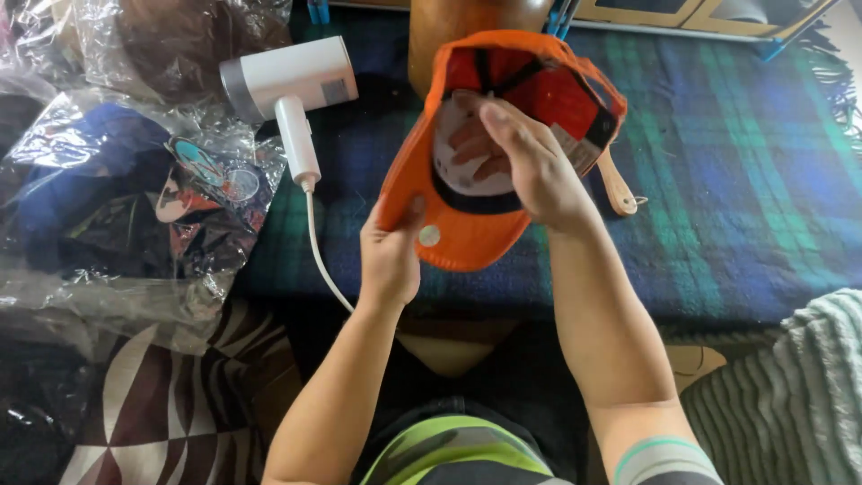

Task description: Cleaning and brushing an orange baseball cap using a wooden brush and a hair dryer

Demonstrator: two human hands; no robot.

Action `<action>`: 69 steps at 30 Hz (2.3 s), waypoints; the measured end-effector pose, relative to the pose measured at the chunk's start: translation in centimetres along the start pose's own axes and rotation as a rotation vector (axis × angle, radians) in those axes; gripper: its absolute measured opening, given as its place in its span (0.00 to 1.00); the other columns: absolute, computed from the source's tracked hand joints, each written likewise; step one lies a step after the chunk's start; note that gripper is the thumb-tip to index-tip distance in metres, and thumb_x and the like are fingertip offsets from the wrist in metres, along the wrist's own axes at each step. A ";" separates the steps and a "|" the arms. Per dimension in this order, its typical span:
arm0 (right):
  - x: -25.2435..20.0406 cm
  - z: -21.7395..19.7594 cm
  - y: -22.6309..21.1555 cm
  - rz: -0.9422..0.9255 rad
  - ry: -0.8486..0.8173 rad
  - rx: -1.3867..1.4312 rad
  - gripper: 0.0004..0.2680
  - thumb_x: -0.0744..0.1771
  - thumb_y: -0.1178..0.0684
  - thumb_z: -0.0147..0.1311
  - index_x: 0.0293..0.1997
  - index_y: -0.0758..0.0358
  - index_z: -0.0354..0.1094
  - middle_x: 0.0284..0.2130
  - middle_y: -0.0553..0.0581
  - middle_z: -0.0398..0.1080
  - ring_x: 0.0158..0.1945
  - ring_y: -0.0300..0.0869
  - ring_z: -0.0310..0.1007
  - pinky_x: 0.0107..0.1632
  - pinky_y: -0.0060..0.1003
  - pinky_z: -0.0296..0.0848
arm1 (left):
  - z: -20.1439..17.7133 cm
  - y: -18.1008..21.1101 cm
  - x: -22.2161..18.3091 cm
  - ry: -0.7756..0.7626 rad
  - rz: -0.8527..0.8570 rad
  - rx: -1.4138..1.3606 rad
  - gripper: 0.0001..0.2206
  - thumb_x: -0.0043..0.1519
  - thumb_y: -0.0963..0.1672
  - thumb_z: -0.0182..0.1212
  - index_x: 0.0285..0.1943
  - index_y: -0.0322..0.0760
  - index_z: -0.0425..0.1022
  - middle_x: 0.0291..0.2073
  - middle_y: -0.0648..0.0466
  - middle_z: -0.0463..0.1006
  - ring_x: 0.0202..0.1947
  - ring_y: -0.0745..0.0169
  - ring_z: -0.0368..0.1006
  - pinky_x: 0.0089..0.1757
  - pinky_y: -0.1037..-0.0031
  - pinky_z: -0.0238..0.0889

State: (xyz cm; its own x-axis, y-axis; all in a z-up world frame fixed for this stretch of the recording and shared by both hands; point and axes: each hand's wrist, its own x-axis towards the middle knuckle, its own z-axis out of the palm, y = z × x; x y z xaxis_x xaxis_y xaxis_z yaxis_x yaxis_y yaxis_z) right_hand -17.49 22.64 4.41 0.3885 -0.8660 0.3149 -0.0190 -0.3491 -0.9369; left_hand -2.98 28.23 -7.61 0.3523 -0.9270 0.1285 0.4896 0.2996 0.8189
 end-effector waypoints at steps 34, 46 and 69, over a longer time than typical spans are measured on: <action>3.4 -3.1 10.9 0.098 0.115 -0.081 0.07 0.69 0.55 0.61 0.46 0.63 0.66 0.26 0.51 0.65 0.29 0.36 0.67 0.29 0.26 0.63 | 0.4 -0.1 -0.9 0.157 -0.155 -0.299 0.03 0.62 0.37 0.66 0.42 0.34 0.79 0.28 0.48 0.77 0.27 0.58 0.76 0.27 0.73 0.72; 2.9 -10.3 -0.2 -0.772 0.595 -0.596 0.05 0.74 0.60 0.52 0.51 0.68 0.59 0.42 0.61 0.59 0.44 0.47 0.60 0.49 0.42 0.65 | 0.0 2.6 -1.3 0.304 -0.236 -0.172 0.13 0.63 0.41 0.59 0.55 0.30 0.75 0.47 0.46 0.81 0.50 0.49 0.77 0.51 0.62 0.73; 16.9 -14.8 15.8 0.512 0.595 0.074 0.16 0.69 0.52 0.44 0.65 0.59 0.66 0.35 0.52 0.74 0.29 0.43 0.79 0.31 0.36 0.84 | -3.2 0.6 -1.3 0.204 -0.204 -0.130 0.14 0.52 0.34 0.51 0.48 0.25 0.71 0.24 0.48 0.68 0.13 0.64 0.56 0.16 0.80 0.53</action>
State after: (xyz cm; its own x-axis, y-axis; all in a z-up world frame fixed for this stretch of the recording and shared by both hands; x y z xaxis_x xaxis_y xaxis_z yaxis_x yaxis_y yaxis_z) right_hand -24.84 -2.87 -2.85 -0.2107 -0.9660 -0.1495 0.0067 0.1515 -0.9884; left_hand -0.57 30.33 -9.09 0.3827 -0.9104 -0.1572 0.6598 0.1503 0.7363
